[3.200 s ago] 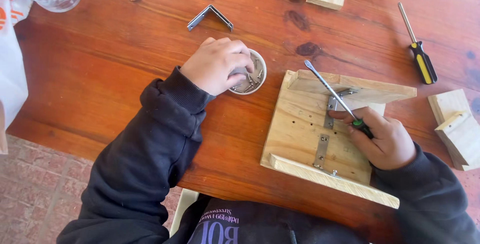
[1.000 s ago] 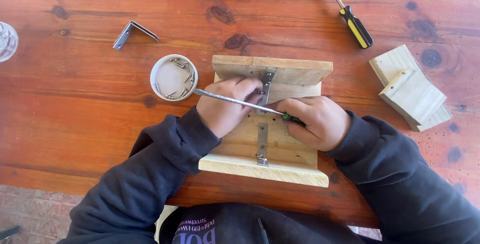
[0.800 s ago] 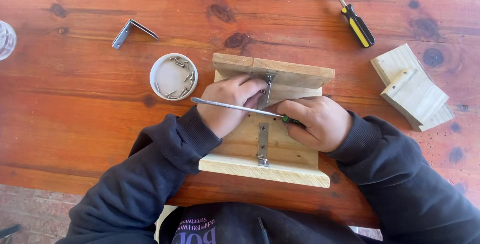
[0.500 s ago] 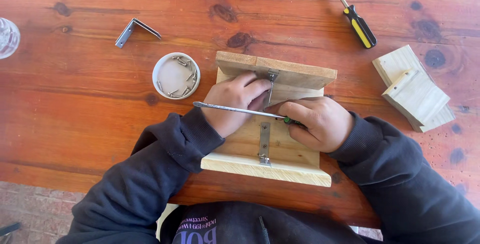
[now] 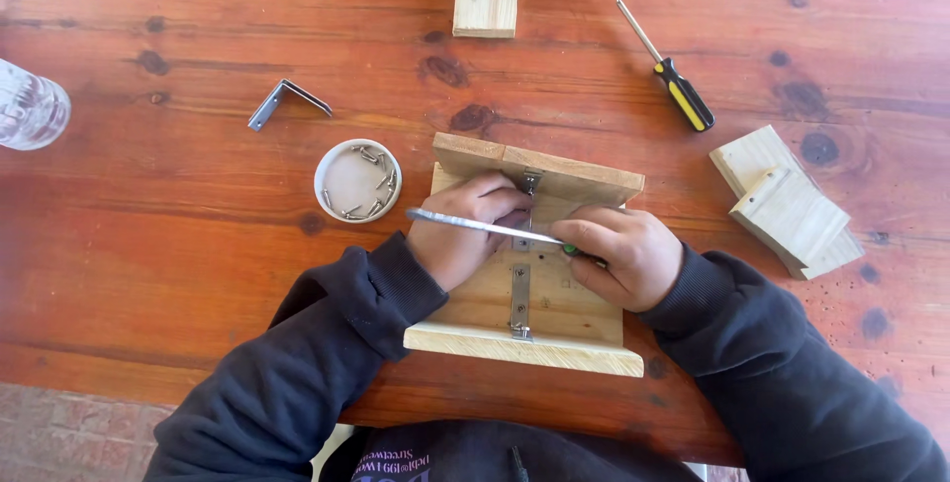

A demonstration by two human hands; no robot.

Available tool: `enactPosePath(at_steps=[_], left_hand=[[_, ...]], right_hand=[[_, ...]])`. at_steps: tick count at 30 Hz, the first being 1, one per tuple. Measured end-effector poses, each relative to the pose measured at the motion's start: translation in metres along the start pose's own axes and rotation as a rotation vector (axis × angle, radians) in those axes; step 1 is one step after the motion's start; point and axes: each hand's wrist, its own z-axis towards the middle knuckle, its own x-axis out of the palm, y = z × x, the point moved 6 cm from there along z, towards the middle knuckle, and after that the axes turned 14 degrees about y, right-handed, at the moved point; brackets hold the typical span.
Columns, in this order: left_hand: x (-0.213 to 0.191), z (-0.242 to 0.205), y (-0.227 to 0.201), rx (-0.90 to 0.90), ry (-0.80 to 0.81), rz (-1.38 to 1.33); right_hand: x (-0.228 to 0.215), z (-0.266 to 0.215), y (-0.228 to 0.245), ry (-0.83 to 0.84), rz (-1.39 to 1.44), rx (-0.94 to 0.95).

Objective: The person attaches metal brackets to wooden pieces using a screwdriver and screws. They align the brackets, insert screws, and tighten them to secure the components together on a wooden table.

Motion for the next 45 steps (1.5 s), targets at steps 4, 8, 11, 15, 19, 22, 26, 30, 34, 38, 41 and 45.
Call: enactPosePath(at_steps=[4, 8, 11, 15, 19, 22, 26, 30, 34, 38, 41, 45], left_hand=[[-0.001, -0.001, -0.003, -0.002, 0.047, -0.025], [0.004, 0.003, 0.001, -0.034, 0.087, -0.028], [0.011, 0.005, 0.006, -0.042, 0.061, -0.015], [0.002, 0.005, 0.003, -0.046, 0.035, -0.035], [-0.003, 0.005, 0.005, -0.081, 0.052, -0.062], [-0.003, 0.007, 0.008, -0.077, 0.041, -0.07], [-0.006, 0.007, 0.004, -0.039, 0.016, -0.084], [-0.005, 0.007, 0.004, -0.058, 0.034, -0.092], [-0.007, 0.006, 0.003, -0.067, 0.04, -0.104], [-0.01, 0.007, 0.001, -0.049, 0.036, -0.097], [-0.006, 0.005, 0.002, -0.041, 0.027, -0.089], [-0.004, 0.005, 0.004, -0.046, 0.001, -0.062]], right_hand=[[0.004, -0.006, -0.006, 0.009, -0.006, 0.115], [-0.011, -0.011, -0.014, 0.087, 0.013, 0.356], [-0.05, -0.007, -0.007, 0.06, 0.032, 0.33], [-0.116, 0.011, 0.034, 0.005, 0.113, 0.192], [-0.126, 0.022, 0.028, -0.007, 0.282, 0.288], [-0.126, 0.03, 0.015, -0.183, 0.533, 0.284], [-0.13, 0.041, 0.011, -0.57, 0.747, 0.198], [-0.128, 0.048, 0.033, -0.714, 0.451, 0.208], [-0.121, 0.05, 0.048, -0.678, 0.287, 0.146], [-0.113, 0.054, 0.058, -0.63, 0.187, 0.086], [-0.107, 0.055, 0.06, -0.609, 0.179, 0.085], [-0.105, 0.057, 0.059, -0.571, 0.158, 0.063]])
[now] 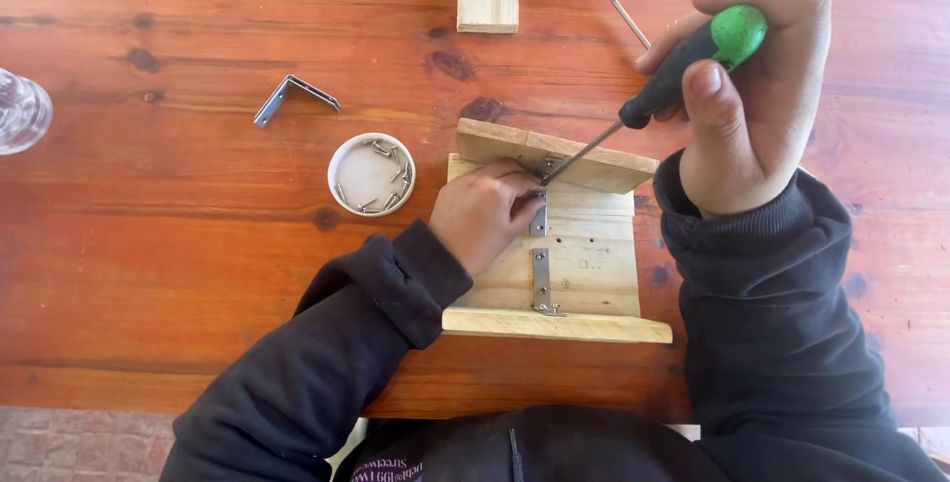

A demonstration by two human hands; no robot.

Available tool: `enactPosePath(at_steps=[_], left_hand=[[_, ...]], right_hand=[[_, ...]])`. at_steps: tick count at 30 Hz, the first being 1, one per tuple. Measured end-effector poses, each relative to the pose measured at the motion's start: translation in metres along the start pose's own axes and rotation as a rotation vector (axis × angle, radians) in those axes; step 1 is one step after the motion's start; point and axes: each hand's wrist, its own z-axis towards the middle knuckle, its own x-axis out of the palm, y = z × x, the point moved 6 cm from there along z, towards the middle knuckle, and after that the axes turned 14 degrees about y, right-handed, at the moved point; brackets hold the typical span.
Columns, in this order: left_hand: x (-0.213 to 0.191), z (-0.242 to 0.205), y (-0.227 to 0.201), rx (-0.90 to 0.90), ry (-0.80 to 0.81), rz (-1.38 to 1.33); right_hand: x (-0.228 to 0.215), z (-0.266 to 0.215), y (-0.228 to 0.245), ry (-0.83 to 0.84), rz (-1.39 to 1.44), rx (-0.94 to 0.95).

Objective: The person attaches metal brackets to wooden pieces using a screwdriver and screws. They align the brackets, insert screws, and tighten them to secure the components together on a wooden table.

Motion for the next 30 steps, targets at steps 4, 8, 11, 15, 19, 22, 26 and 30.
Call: enactPosePath(at_steps=[4, 8, 11, 15, 19, 22, 26, 30], left_hand=[[-0.002, 0.001, 0.0, -0.002, 0.003, -0.005], [-0.003, 0.0, -0.001, 0.0, 0.001, -0.023], [-0.004, 0.0, -0.002, 0.0, -0.001, -0.027], [-0.004, 0.0, -0.002, -0.003, 0.0, -0.028], [-0.003, 0.0, -0.001, -0.002, -0.004, -0.018], [-0.002, 0.0, -0.001, -0.013, 0.003, -0.008], [-0.002, 0.0, 0.0, -0.02, 0.0, -0.007], [-0.003, 0.0, -0.001, -0.012, 0.003, -0.009]], right_hand=[[0.0, 0.0, 0.001, 0.008, 0.018, -0.009], [0.003, -0.001, 0.0, 0.038, 0.053, 0.01], [0.005, -0.001, -0.002, 0.071, 0.076, 0.008], [0.007, -0.001, -0.003, 0.117, 0.086, -0.023], [0.009, -0.001, -0.003, 0.116, 0.042, -0.064], [0.01, -0.002, 0.0, 0.092, -0.02, -0.091], [0.013, -0.001, 0.005, 0.122, -0.101, -0.067], [0.011, -0.005, -0.007, 0.186, -0.066, -0.05]])
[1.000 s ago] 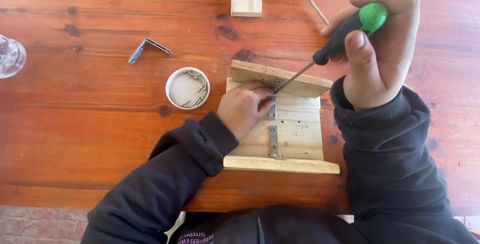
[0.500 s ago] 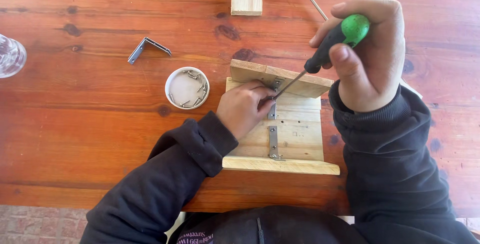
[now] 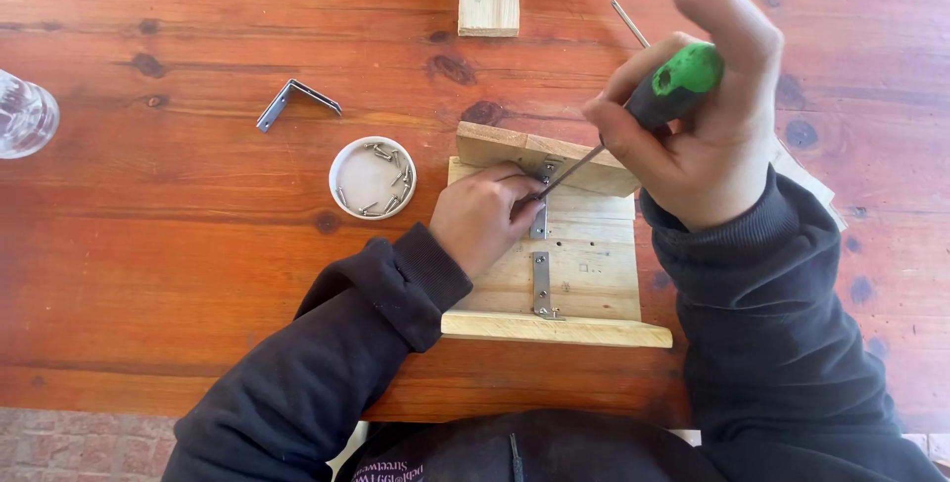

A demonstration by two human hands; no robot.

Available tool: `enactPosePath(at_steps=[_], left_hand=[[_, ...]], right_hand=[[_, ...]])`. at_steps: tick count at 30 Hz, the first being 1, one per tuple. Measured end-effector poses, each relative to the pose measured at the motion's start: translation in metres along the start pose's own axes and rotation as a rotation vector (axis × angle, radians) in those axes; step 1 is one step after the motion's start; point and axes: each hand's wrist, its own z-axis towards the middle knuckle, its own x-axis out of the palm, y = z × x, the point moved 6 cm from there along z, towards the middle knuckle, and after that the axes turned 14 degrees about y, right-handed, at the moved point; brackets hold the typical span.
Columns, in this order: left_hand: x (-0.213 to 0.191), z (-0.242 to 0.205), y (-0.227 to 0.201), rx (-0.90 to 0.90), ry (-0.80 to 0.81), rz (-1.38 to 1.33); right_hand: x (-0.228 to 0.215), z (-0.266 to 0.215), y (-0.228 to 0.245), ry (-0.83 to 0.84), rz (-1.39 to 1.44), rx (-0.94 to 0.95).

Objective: The person attaches metal brackets to wooden pieces using a screwdriver and screws. They align the brackets, insert screws, and tighten them to secure the components together on a wooden table.

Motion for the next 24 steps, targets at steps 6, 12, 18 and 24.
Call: enactPosePath(at_steps=[6, 12, 18, 24], left_hand=[[-0.001, 0.0, -0.001, 0.005, -0.006, 0.0], [0.0, 0.0, -0.001, 0.021, -0.012, 0.004], [-0.003, 0.0, -0.003, 0.015, -0.013, -0.009], [-0.002, 0.0, -0.003, 0.02, -0.013, 0.005]], right_hand=[[0.003, -0.002, -0.015, 0.257, 0.2, -0.066], [0.006, -0.002, -0.002, 0.242, 0.015, 0.036], [0.003, 0.001, 0.003, 0.105, -0.193, 0.126], [0.009, -0.004, -0.008, -0.019, -0.229, 0.13]])
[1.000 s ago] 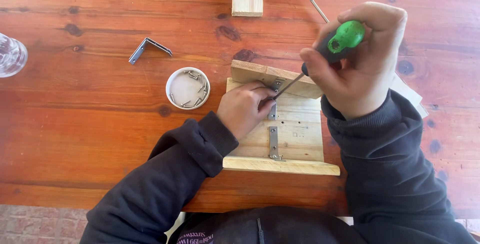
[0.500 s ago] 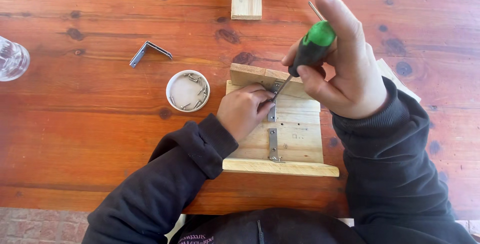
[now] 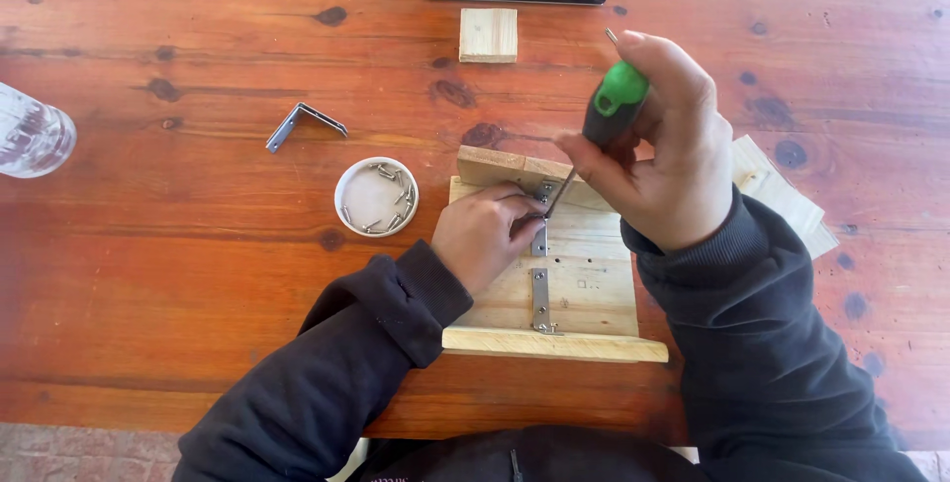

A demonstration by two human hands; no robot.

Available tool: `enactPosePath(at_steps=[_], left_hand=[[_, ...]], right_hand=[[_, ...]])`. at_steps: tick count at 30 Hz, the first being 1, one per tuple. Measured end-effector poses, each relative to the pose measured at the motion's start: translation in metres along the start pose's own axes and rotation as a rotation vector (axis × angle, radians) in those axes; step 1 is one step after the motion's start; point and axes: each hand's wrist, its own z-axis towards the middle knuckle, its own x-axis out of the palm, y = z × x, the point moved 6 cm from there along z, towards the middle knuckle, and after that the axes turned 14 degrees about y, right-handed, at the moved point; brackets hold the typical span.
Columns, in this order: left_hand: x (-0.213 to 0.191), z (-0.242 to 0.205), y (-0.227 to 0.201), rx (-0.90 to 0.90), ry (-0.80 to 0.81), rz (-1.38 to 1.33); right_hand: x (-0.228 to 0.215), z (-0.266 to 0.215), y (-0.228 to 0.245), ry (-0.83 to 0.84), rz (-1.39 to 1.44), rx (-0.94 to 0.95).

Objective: The person attaches metal brackets to wooden pieces using a screwdriver and screws. They align the brackets, insert screws, and tighten them to secure the components together on a wooden table.

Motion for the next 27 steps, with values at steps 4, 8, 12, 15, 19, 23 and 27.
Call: enactPosePath(at_steps=[4, 8, 12, 15, 19, 23, 27], left_hand=[[0.001, 0.0, 0.002, -0.019, 0.01, -0.007], [0.003, 0.001, 0.004, -0.021, 0.025, -0.006], [0.004, 0.001, 0.005, -0.018, 0.019, 0.007], [0.003, 0.001, 0.004, -0.016, 0.012, 0.0], [0.0, 0.001, 0.003, -0.014, -0.013, -0.015], [0.0, 0.001, 0.003, -0.005, -0.012, -0.017], [0.001, 0.001, 0.003, -0.013, -0.01, -0.016]], right_hand=[[0.0, 0.005, 0.004, -0.041, 0.121, -0.059], [-0.001, 0.007, 0.003, -0.089, 0.245, -0.056], [-0.003, 0.007, 0.0, -0.133, 0.264, -0.017], [-0.001, 0.006, -0.002, -0.142, 0.28, -0.025], [-0.001, 0.001, -0.009, -0.132, 0.24, -0.059], [-0.005, 0.003, -0.002, -0.026, 0.249, -0.052], [-0.001, 0.005, 0.002, 0.12, 0.326, -0.041]])
